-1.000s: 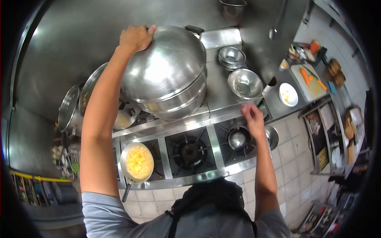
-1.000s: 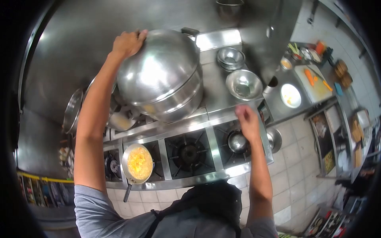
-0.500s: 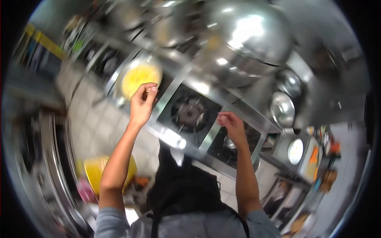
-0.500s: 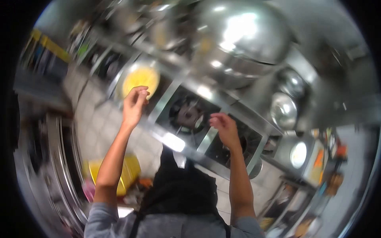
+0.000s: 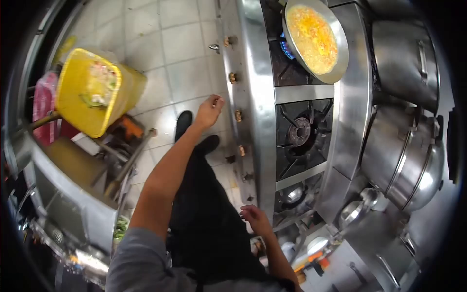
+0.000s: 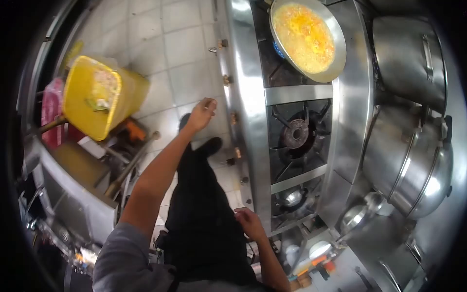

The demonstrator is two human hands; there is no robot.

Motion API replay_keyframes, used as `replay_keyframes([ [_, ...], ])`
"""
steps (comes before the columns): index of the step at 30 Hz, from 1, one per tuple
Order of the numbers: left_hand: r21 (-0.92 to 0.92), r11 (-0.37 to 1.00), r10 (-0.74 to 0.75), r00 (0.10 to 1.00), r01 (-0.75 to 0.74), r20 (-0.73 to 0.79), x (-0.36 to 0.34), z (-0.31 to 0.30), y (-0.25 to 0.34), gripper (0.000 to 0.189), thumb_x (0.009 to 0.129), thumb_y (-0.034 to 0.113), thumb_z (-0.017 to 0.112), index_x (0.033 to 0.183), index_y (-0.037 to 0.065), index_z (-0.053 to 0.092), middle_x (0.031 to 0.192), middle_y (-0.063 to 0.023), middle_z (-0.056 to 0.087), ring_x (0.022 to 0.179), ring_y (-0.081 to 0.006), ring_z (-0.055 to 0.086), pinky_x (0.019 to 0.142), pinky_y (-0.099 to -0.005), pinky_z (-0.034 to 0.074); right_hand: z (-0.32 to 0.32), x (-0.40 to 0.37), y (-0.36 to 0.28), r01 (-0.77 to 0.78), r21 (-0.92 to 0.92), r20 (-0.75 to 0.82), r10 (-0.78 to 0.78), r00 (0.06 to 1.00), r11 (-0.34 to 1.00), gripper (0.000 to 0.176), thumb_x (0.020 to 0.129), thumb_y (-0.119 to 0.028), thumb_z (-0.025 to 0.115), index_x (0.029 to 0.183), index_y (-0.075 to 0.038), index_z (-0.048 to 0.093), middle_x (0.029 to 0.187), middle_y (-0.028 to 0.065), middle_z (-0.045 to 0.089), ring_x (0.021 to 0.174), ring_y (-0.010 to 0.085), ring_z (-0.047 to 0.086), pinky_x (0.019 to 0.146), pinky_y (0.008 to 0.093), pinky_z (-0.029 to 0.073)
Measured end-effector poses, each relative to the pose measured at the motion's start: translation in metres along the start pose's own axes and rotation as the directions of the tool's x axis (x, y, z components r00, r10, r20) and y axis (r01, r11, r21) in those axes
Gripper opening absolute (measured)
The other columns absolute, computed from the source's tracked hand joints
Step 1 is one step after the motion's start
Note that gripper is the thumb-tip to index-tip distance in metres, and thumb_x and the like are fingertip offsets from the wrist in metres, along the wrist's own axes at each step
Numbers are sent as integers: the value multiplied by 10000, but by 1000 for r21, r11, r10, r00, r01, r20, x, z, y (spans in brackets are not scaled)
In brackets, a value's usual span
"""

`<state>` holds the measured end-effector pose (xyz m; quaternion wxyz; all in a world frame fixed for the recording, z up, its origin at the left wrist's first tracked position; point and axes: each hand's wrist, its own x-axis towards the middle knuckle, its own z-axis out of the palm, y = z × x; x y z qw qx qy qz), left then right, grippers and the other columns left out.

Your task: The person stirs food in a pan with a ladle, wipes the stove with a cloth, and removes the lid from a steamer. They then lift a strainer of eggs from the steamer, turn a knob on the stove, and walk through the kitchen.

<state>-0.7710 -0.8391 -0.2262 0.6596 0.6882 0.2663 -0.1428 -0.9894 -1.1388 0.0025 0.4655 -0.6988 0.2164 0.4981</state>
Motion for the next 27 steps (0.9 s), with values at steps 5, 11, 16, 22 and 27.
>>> replay_keyframes([
  [5, -363, 918, -118, 984, 160, 135, 39, 37, -17, 583, 927, 474, 580, 1222, -26, 534, 1062, -104, 632, 852, -171, 625, 759, -311, 499, -1, 9, 4, -153, -107, -224, 126, 966, 982, 254, 963, -184, 575, 1136, -1, 605, 915, 74, 674, 835, 141, 634, 781, 286, 506],
  [11, -394, 892, -130, 962, 220, 242, 12, 57, -32, 580, 923, 467, 592, 1232, -18, 512, 1062, -94, 625, 874, -162, 604, 797, -288, 478, 14, 18, 11, -274, -62, -209, 256, 944, 960, 278, 964, -186, 574, 1172, -1, 587, 928, 90, 674, 869, 145, 645, 799, 284, 509],
  [16, -337, 903, -176, 944, 268, 280, 4, 53, -59, 534, 933, 425, 600, 1214, -22, 518, 983, -84, 643, 850, -143, 589, 761, -279, 475, 32, 27, 18, -281, -107, -125, 268, 955, 954, 301, 970, -223, 564, 1171, 0, 590, 928, 68, 680, 899, 139, 643, 811, 285, 499],
  [22, -310, 919, -170, 954, 244, 248, 23, 24, -44, 486, 919, 373, 633, 1176, -29, 543, 933, -82, 645, 794, -135, 572, 746, -279, 475, 37, 40, 4, -252, -125, -116, 238, 964, 960, 309, 970, -221, 577, 1186, 0, 581, 972, 78, 662, 914, 144, 642, 845, 283, 503],
  [27, -360, 910, -118, 960, 207, 253, 57, 7, -17, 517, 923, 371, 628, 1212, -44, 520, 1041, -121, 647, 912, -166, 621, 844, -304, 493, 33, 45, -7, -290, 87, -164, 301, 940, 953, 304, 975, -247, 565, 1175, -21, 596, 953, 57, 663, 870, 134, 625, 791, 281, 510],
])
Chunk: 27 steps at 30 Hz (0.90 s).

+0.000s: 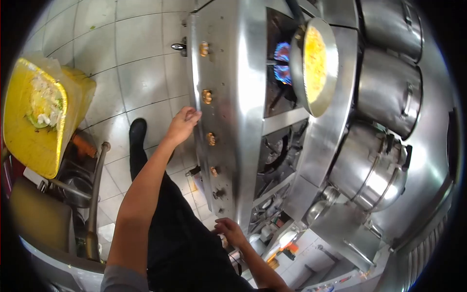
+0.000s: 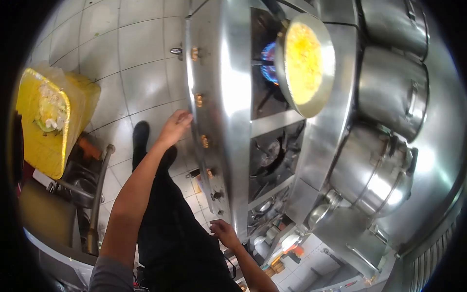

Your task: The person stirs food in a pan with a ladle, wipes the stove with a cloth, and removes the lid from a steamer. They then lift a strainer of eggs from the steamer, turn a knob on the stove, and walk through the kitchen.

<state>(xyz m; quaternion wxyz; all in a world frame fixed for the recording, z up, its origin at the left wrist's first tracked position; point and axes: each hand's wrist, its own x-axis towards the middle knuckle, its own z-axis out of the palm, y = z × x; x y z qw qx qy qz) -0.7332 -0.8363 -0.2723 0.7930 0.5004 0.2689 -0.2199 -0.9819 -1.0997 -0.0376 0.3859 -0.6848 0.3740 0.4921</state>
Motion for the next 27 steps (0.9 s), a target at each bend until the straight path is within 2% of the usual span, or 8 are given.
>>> replay_keyframes([
  [4, 20, 992, 125, 980, -124, -153, 48, -8, 0, 752, 897, 557, 578, 1327, -46, 452, 1113, -169, 620, 918, -193, 627, 847, -329, 501, 7, 7, -11, -6, 54, 16, 5, 1000, 998, 294, 977, -226, 559, 1178, -13, 592, 951, 64, 664, 855, 132, 621, 792, 284, 516],
  [11, -18, 986, 153, 953, -164, -261, 105, -9, 122, 846, 877, 632, 538, 1354, -60, 443, 1056, -154, 634, 831, -177, 618, 803, -326, 512, 16, 3, -26, -35, -59, 0, 35, 999, 998, 293, 971, -207, 574, 1173, 4, 587, 954, 76, 663, 841, 126, 620, 793, 278, 509],
  [14, -75, 994, 70, 985, -82, -157, 125, -17, 143, 683, 910, 476, 602, 1315, -63, 492, 1138, -146, 618, 907, -188, 636, 792, -289, 512, 16, -2, -28, -60, -37, -23, 60, 998, 997, 297, 970, -209, 578, 1176, 5, 588, 950, 81, 660, 836, 125, 618, 795, 272, 504],
  [17, -93, 969, 222, 973, -227, -56, 137, -27, 142, 568, 898, 387, 651, 1243, -56, 566, 1114, -125, 637, 859, -163, 635, 775, -272, 508, 12, -3, -26, -44, 17, -33, 44, 998, 999, 300, 969, -210, 580, 1182, 1, 587, 953, 85, 661, 848, 128, 621, 804, 269, 502],
  [19, 25, 924, 381, 924, -381, -33, 140, -32, 138, 458, 864, 252, 693, 1201, -38, 585, 893, -61, 656, 773, -133, 616, 727, -276, 523, 14, -6, -34, -53, 8, -18, 54, 998, 999, 295, 969, -208, 579, 1182, -3, 589, 952, 84, 662, 868, 135, 628, 810, 274, 506],
  [23, -166, 897, 379, 905, -410, -192, 125, -22, 151, 439, 841, 193, 687, 1220, 0, 580, 983, -75, 643, 858, -153, 620, 764, -292, 517, 11, 3, -14, -41, 7, 5, 41, 999, 999, 298, 967, -209, 583, 1182, -2, 587, 952, 84, 663, 879, 146, 638, 811, 284, 512],
  [25, -155, 987, 38, 997, -48, -66, 129, -26, 146, 529, 854, 184, 685, 1311, -6, 498, 1045, -79, 615, 935, -166, 605, 854, -292, 481, 12, 2, -14, -18, 15, -3, 18, 1000, 1000, 303, 967, -213, 582, 1180, 4, 585, 960, 86, 666, 883, 153, 642, 808, 288, 515],
  [27, -169, 976, 128, 990, -137, -64, 128, -25, 140, 529, 856, 203, 690, 1306, -4, 502, 1048, -87, 613, 954, -164, 600, 860, -291, 482, 13, 0, -14, -28, 37, -10, 28, 1000, 999, 304, 969, -215, 578, 1180, 5, 585, 967, 90, 668, 884, 154, 642, 811, 287, 514],
])
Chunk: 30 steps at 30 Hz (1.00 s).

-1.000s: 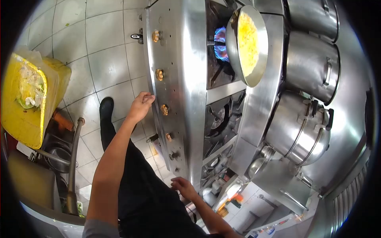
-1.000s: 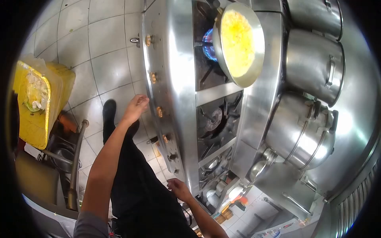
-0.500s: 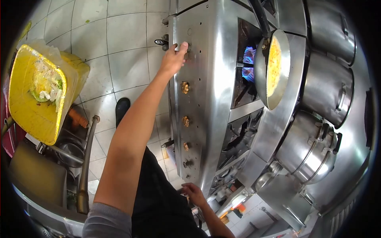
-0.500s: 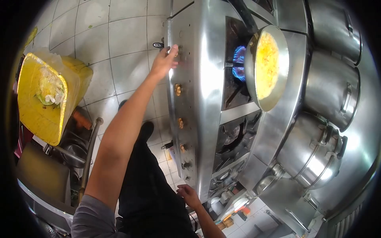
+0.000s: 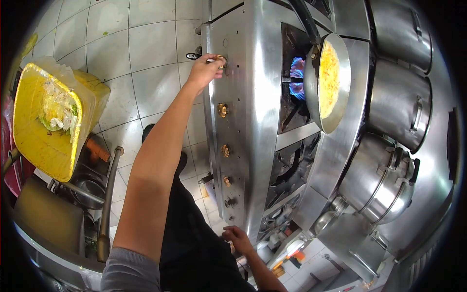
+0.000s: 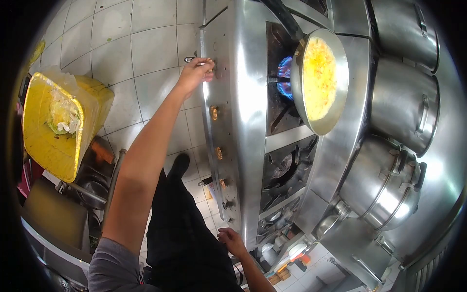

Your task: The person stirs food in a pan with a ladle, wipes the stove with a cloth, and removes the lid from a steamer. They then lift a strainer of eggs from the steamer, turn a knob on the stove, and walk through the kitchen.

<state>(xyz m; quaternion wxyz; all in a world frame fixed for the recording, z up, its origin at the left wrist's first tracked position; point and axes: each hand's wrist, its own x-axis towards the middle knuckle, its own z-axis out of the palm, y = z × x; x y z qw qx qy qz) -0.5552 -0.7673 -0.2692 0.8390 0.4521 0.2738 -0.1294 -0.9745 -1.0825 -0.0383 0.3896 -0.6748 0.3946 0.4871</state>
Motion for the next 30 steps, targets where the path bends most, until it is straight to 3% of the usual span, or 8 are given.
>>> replay_keyframes([
  [2, -20, 996, 86, 996, -86, 2, -2, -3, -6, 531, 857, 221, 695, 1300, -3, 507, 1050, -94, 611, 974, -162, 596, 866, -290, 484, -3, -1, 2, -15, 13, 3, 15, 1000, 1000, 306, 971, -217, 574, 1179, 6, 584, 973, 93, 669, 885, 155, 642, 813, 286, 514],
  [4, 100, 959, 269, 963, -267, -10, 0, -2, -9, 519, 869, 234, 689, 1293, -6, 509, 1082, -110, 601, 954, -162, 599, 848, -291, 496, -7, 1, 5, 0, -26, 9, 0, 1000, 1000, 305, 974, -219, 565, 1178, 6, 585, 981, 98, 671, 886, 157, 643, 817, 287, 515],
  [5, 102, 958, 270, 963, -268, -10, -3, 2, -4, 519, 869, 234, 689, 1293, -6, 509, 1082, -110, 601, 954, -162, 599, 848, -291, 496, -7, 1, 5, 1, -26, 11, -1, 1000, 1000, 305, 974, -219, 565, 1178, 6, 585, 981, 98, 671, 886, 157, 643, 817, 287, 515],
  [7, -47, 999, -1, 997, -3, -71, -9, 10, 6, 517, 860, 194, 688, 1299, -9, 504, 1153, -131, 581, 959, -170, 603, 848, -290, 500, -8, 1, 5, -2, -38, -4, 1, 1000, 999, 305, 973, -219, 564, 1175, 8, 586, 975, 99, 672, 877, 159, 643, 811, 289, 516],
  [8, -45, 999, 0, 997, -3, -72, -7, 9, 2, 517, 860, 194, 688, 1299, -9, 504, 1153, -131, 581, 959, -170, 603, 848, -290, 500, -8, 0, 5, -1, -37, -2, 1, 1000, 999, 305, 973, -219, 564, 1175, 8, 586, 975, 99, 672, 877, 159, 643, 811, 289, 516],
  [10, -18, 989, 145, 989, -146, -22, -5, 5, -6, 547, 844, 180, 707, 1311, -12, 496, 1198, -141, 561, 960, -179, 606, 859, -287, 497, -8, -1, 5, -12, -40, -19, 11, 1000, 999, 304, 972, -217, 565, 1172, 10, 587, 974, 102, 674, 869, 157, 642, 808, 288, 516],
  [19, -73, 995, 61, 998, -63, -29, -8, 9, -1, 519, 895, 202, 685, 1331, -1, 490, 1188, -137, 569, 969, -186, 625, 875, -284, 520, -7, 3, 16, -22, 22, -6, 22, 1000, 1000, 291, 969, -209, 570, 1169, 1, 594, 971, 97, 675, 860, 149, 639, 799, 289, 513],
  [30, -14, 996, 88, 995, -88, -42, -11, 10, 0, 474, 917, 168, 659, 1334, 18, 492, 1201, -122, 572, 1031, -199, 624, 889, -300, 529, -7, 5, 20, -13, -21, 11, 13, 1000, 1000, 279, 972, -196, 565, 1171, -1, 588, 968, 99, 676, 869, 155, 650, 788, 297, 531],
])
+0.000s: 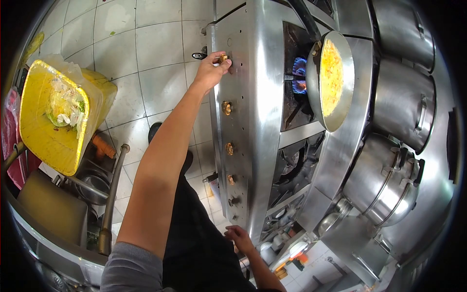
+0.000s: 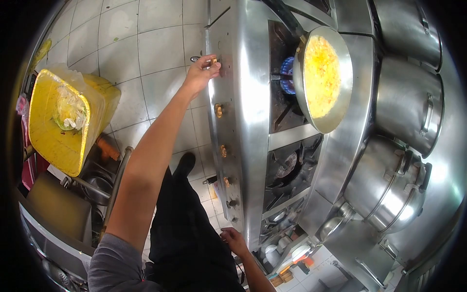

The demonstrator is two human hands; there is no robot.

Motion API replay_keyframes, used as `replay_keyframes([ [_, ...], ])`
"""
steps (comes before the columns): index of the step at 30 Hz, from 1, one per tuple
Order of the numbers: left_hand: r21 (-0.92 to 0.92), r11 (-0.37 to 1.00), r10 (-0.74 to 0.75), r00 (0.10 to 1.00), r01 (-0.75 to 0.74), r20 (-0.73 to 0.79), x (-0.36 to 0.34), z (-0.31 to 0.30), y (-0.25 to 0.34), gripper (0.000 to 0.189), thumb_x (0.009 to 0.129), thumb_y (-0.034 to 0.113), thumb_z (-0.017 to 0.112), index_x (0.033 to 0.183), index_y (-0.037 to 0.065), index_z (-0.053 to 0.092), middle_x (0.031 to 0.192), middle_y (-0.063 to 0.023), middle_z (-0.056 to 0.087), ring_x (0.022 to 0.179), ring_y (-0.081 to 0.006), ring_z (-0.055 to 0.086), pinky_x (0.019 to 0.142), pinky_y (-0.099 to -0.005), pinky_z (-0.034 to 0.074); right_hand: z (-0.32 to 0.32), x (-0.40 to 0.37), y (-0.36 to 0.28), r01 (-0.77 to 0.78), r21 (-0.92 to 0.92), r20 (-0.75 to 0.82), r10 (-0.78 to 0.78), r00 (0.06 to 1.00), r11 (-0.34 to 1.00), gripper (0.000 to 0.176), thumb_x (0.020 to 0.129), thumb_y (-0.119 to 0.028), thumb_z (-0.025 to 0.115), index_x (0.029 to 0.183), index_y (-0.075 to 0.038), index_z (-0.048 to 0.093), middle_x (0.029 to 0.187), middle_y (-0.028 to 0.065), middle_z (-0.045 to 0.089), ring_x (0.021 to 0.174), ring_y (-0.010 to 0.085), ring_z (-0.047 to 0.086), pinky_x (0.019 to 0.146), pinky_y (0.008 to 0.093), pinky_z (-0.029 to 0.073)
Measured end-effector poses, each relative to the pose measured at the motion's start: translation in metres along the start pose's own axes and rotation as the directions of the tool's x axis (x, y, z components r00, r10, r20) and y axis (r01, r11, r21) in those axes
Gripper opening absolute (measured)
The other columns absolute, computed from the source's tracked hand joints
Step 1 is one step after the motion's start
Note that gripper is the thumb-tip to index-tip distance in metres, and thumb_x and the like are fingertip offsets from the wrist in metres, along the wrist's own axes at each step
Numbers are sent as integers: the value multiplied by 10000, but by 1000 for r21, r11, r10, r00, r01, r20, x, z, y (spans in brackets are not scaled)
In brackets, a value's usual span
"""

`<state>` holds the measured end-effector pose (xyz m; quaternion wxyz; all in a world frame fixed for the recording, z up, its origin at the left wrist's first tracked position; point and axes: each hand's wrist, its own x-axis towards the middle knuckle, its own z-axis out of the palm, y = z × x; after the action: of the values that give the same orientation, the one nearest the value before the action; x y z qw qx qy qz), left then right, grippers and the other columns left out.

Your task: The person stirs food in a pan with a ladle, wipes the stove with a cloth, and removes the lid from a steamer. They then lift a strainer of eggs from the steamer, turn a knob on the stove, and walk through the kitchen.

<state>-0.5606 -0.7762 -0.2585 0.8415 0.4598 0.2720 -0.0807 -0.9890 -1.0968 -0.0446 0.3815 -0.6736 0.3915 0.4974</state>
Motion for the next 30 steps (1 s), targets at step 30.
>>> replay_keyframes([
  [30, -36, 998, -45, 998, 46, 37, -32, -8, -5, 1138, 780, 497, 766, 1512, -16, 61, 1227, -161, 571, 1099, -230, 573, 985, -362, 450, 27, -28, 35, 49, -110, -70, -57, 996, 993, 284, 957, -214, 596, 1154, -10, 609, 950, 81, 688, 847, 136, 649, 746, 275, 528],
])
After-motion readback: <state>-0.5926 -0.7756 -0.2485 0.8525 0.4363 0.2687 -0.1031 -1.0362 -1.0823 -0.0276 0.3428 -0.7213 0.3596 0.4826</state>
